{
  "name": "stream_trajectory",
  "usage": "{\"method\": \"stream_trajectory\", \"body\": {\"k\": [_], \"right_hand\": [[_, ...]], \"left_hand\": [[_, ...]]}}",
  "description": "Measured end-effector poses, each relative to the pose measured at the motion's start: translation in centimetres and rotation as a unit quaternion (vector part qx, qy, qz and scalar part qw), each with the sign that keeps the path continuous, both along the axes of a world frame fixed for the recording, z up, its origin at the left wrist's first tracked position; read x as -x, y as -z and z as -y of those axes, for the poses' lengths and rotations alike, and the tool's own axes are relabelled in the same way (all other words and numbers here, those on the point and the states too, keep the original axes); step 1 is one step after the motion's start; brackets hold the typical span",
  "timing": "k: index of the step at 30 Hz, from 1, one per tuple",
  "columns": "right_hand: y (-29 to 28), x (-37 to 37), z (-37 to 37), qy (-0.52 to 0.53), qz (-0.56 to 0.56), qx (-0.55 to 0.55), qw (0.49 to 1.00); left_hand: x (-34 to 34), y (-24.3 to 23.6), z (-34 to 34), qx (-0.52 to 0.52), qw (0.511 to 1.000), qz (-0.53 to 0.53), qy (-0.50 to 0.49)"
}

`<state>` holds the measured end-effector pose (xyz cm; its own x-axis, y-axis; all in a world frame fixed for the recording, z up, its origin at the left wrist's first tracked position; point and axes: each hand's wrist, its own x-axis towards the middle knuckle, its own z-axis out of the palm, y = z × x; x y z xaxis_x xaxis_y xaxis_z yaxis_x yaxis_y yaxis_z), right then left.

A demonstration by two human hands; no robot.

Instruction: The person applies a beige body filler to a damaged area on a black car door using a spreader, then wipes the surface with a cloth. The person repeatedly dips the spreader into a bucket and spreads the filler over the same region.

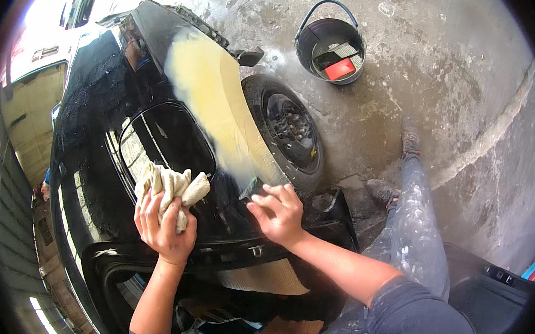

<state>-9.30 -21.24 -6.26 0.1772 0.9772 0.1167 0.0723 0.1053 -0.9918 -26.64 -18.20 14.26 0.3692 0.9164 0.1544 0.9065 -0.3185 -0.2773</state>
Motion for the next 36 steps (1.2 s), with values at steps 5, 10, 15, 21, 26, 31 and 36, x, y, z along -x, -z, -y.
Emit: {"method": "stream_trajectory", "body": {"k": [5,10,15,21,26,31,36], "right_hand": [[2.5,2.0,-6.9,0.004,0.000,0.001,1.000],[3.1,2.5,-7.5,0.002,0.015,0.016,1.000],[1.9,0.5,-0.1,-0.003,0.006,-0.014,1.000],[3.7,3.0,-9.5,0.007,0.009,0.023,1.000],[2.0,0.3,-0.3,0.012,0.049,-0.026,0.998],[3.1,1.0,-2.6,-0.005,0.007,-0.006,1.000],[3.6,1.8,-5.9,0.001,0.002,0.022,1.000]], "left_hand": [[-0.1,0.2,0.0,-0.003,1.000,0.011,0.002],[-0.1,0.2,-0.2,0.001,1.000,0.024,0.010],[-0.4,0.1,-0.5,-0.007,1.000,0.007,0.011],[-0.1,0.7,-0.3,-0.020,1.000,0.012,0.010],[-0.1,0.4,-0.5,-0.007,1.000,0.000,0.004],[-0.1,0.6,-0.3,-0.017,1.000,0.010,0.014],[-0.1,0.8,-0.3,-0.022,1.000,-0.004,0.002]]}}
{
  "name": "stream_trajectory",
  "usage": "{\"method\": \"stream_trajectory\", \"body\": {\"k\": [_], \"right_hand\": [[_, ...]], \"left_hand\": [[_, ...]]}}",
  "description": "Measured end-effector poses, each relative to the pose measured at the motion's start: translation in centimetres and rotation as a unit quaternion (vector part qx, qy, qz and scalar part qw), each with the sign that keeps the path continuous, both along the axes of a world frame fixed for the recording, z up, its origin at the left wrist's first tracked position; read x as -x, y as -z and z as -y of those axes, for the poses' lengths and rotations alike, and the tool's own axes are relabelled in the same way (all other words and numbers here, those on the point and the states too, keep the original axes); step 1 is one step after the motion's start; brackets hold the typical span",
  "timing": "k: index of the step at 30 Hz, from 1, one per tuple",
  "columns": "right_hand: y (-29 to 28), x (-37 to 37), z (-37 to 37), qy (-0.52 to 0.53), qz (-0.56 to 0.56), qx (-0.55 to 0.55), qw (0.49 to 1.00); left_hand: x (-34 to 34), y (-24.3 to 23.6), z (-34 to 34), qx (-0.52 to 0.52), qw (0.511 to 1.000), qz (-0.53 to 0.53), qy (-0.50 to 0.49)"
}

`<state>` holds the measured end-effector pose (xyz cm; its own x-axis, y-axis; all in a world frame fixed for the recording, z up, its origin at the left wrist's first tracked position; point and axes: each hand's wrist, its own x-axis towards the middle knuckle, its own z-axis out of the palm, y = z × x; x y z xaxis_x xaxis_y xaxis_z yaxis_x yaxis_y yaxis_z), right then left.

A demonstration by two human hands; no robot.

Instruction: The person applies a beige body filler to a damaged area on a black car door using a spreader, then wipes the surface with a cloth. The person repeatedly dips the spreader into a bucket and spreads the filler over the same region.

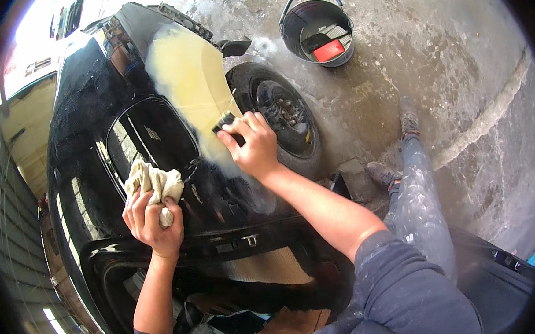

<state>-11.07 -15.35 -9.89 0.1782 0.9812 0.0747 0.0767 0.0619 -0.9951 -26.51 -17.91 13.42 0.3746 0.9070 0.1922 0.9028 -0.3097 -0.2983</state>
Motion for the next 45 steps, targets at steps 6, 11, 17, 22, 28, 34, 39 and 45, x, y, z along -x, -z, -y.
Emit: {"method": "stream_trajectory", "body": {"k": [6,11,17,22,28,34,39,45], "right_hand": [[-2.0,-2.3,7.6,-0.001,0.018,-0.024,1.000],[-0.1,0.4,-1.0,0.024,0.033,0.019,0.999],[-1.7,-1.4,6.2,0.014,0.026,-0.054,0.998],[-0.4,-0.3,0.7,-0.007,0.004,-0.040,0.999],[-1.3,0.0,0.6,-0.013,0.027,-0.071,0.997],[-3.1,-0.4,2.6,0.008,0.032,-0.078,0.996],[-0.1,2.3,-6.0,0.020,0.033,0.026,0.999],[-3.7,-1.5,5.7,-0.011,0.024,-0.045,0.999]], "left_hand": [[-0.4,-0.2,-0.4,-0.007,1.000,0.018,0.015],[-0.2,0.1,-0.1,-0.004,1.000,0.010,0.000],[-0.5,-0.3,-0.2,0.008,1.000,0.009,0.010],[-0.3,-0.1,-0.1,-0.001,1.000,0.012,0.007],[-0.2,-0.1,-0.1,0.006,1.000,0.017,0.010],[-0.2,-0.2,-0.2,0.007,1.000,0.019,0.016],[-0.1,0.0,0.0,0.004,1.000,0.019,0.013],[-0.6,-0.5,0.0,0.004,1.000,0.015,0.011]]}}
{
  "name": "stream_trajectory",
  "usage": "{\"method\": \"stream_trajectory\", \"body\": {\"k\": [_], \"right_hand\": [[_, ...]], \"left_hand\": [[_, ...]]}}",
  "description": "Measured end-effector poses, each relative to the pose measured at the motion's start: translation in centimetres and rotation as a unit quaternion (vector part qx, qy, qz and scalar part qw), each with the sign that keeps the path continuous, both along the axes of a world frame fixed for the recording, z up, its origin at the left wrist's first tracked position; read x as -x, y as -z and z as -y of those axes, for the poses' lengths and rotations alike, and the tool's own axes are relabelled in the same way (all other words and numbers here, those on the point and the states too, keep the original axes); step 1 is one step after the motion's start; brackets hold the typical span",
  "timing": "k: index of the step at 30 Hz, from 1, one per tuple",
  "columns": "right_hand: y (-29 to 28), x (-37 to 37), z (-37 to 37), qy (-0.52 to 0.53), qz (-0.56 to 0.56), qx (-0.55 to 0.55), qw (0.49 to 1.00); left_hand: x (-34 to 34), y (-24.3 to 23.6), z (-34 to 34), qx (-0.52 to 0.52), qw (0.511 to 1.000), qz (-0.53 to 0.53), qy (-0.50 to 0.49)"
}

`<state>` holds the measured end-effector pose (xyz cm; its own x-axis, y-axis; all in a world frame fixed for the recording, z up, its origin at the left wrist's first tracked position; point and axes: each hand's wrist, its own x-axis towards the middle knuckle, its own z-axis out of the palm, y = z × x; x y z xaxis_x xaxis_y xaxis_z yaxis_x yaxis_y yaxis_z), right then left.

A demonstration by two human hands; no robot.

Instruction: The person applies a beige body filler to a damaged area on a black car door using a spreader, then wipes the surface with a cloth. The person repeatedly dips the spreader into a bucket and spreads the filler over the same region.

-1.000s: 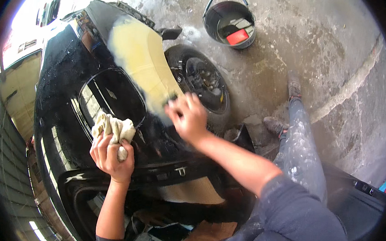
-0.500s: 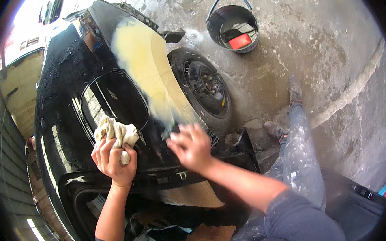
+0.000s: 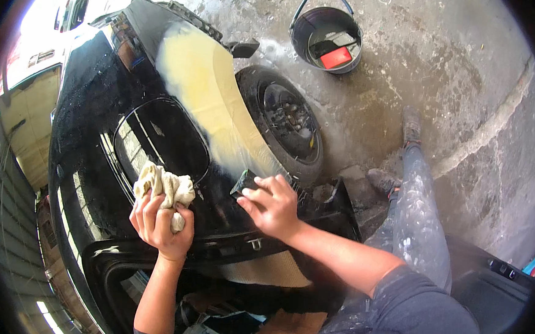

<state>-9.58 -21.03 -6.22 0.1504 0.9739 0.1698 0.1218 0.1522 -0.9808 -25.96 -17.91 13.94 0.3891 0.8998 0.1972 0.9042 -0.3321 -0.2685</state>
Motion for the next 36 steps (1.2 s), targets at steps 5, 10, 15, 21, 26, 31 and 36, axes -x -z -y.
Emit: {"method": "stream_trajectory", "body": {"k": [5,10,15,21,26,31,36], "right_hand": [[2.9,2.9,-9.0,0.026,-0.036,0.042,0.998],[2.2,1.4,-4.8,-0.012,0.006,0.027,1.000],[2.3,-0.2,0.0,0.003,-0.018,-0.004,1.000],[4.6,3.0,-9.5,0.039,-0.017,0.032,0.999],[2.6,-0.5,0.9,0.014,-0.023,0.007,1.000],[3.7,1.0,-4.1,0.010,-0.027,-0.006,1.000],[4.2,1.8,-6.7,0.013,-0.016,0.045,0.999]], "left_hand": [[0.3,0.5,0.3,-0.004,1.000,-0.009,-0.004],[0.5,0.4,0.1,-0.002,1.000,0.001,-0.002],[0.2,0.3,0.0,-0.005,1.000,-0.001,-0.001],[0.5,0.6,0.3,-0.001,1.000,-0.005,-0.008],[0.1,0.3,0.1,0.001,1.000,-0.010,-0.003],[0.2,0.5,0.2,0.000,1.000,-0.005,-0.008],[0.5,0.9,0.3,-0.004,1.000,-0.009,-0.014]]}}
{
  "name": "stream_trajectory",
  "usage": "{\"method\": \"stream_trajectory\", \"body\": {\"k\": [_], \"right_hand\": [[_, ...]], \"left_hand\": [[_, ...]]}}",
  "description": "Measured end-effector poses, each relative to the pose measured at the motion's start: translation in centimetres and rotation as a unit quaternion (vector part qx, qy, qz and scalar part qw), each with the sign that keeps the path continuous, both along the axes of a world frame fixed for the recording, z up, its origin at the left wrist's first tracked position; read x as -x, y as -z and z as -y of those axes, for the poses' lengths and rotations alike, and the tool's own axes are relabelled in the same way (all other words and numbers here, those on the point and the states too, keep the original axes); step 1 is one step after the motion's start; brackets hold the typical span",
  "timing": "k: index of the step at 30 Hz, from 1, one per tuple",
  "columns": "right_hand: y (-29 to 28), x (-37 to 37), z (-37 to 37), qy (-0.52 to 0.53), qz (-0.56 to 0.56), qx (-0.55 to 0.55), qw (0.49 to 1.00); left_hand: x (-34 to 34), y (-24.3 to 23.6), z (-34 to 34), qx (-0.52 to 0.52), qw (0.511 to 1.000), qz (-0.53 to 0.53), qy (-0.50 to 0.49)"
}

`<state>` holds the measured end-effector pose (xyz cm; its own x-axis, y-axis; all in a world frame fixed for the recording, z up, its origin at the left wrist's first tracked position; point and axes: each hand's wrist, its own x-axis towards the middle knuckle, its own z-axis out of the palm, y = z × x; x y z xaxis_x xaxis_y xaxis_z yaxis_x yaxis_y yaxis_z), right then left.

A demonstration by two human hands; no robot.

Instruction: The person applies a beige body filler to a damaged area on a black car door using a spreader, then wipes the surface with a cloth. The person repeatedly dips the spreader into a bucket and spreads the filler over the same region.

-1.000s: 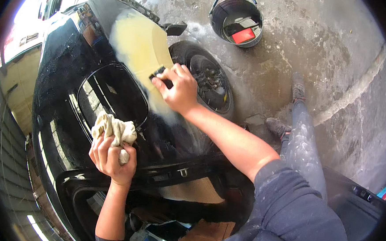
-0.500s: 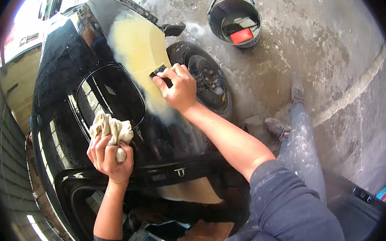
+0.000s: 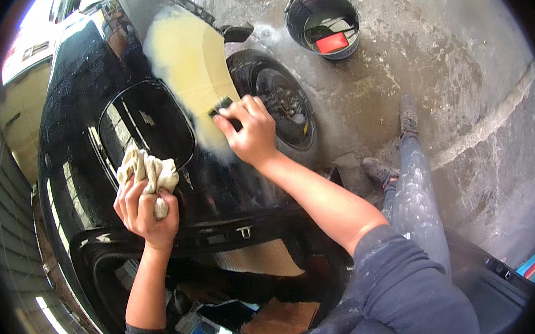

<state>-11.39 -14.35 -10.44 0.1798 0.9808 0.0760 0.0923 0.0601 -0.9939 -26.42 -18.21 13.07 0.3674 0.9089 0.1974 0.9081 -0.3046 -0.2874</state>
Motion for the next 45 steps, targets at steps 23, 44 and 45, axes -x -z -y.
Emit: {"method": "stream_trajectory", "body": {"k": [23,44,45], "right_hand": [[0.1,-0.9,4.7,0.030,0.015,0.100,0.994],[-2.5,-1.6,7.7,0.040,0.017,0.019,0.999],[-2.2,-1.5,7.1,0.051,0.012,-0.009,0.999]], "left_hand": [[-0.1,0.0,-0.2,-0.002,1.000,0.006,0.007],[-0.4,-0.5,0.0,0.013,1.000,0.001,0.028],[-0.5,-0.4,0.0,0.010,1.000,0.003,0.029]]}}
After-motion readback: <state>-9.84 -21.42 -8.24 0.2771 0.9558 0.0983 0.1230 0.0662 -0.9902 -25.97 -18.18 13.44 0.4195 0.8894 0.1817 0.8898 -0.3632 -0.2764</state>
